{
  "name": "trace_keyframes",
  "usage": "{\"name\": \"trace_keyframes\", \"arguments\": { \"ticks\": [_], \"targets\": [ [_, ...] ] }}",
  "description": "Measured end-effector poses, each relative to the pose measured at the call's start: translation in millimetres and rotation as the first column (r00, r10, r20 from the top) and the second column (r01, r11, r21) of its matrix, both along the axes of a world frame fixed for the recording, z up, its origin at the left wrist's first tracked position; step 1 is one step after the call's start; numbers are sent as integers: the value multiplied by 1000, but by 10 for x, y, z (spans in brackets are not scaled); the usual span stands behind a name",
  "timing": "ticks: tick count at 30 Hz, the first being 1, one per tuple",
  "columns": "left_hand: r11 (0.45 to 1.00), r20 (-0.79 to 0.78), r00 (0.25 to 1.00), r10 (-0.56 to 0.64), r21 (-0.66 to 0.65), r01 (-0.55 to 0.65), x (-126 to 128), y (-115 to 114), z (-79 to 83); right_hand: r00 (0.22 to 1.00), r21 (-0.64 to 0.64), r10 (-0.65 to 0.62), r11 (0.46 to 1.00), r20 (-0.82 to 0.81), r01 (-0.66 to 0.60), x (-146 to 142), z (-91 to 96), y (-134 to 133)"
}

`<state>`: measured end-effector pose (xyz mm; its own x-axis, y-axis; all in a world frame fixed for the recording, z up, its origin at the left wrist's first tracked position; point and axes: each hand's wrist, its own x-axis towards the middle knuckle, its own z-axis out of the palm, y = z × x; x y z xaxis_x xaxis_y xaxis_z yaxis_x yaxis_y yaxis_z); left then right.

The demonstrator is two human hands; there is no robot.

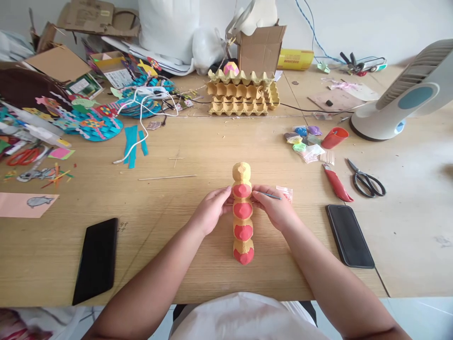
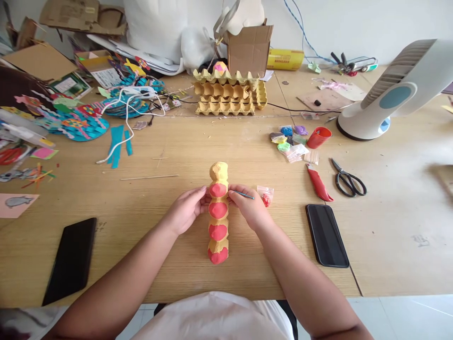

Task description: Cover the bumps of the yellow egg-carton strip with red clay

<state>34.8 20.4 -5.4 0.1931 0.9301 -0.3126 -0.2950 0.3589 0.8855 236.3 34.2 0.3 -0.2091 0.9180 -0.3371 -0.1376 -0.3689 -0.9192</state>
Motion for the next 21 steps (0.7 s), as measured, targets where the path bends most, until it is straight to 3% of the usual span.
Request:
{"name": "trace_keyframes", "arguments": {
  "ticks": [6, 12, 17, 21],
  "targets": [
    [988, -390, 921, 3, 141, 56, -106, 30, -50, 947, 208, 30, 973, 320, -101, 37, -60, 56],
    [929, -631, 770, 98, 335, 156, -107, 4, -64, 805, 334, -1, 910, 594, -245, 26, -88, 48],
    [903, -722, 675, 153, 379, 201, -111, 35, -90, 535, 321, -33, 831, 844, -455, 34, 20, -10],
    [894, -731, 648, 215, 414, 171, -125, 37, -116, 204, 274, -202, 859, 958, -432, 169, 238, -88]
  ]
}}
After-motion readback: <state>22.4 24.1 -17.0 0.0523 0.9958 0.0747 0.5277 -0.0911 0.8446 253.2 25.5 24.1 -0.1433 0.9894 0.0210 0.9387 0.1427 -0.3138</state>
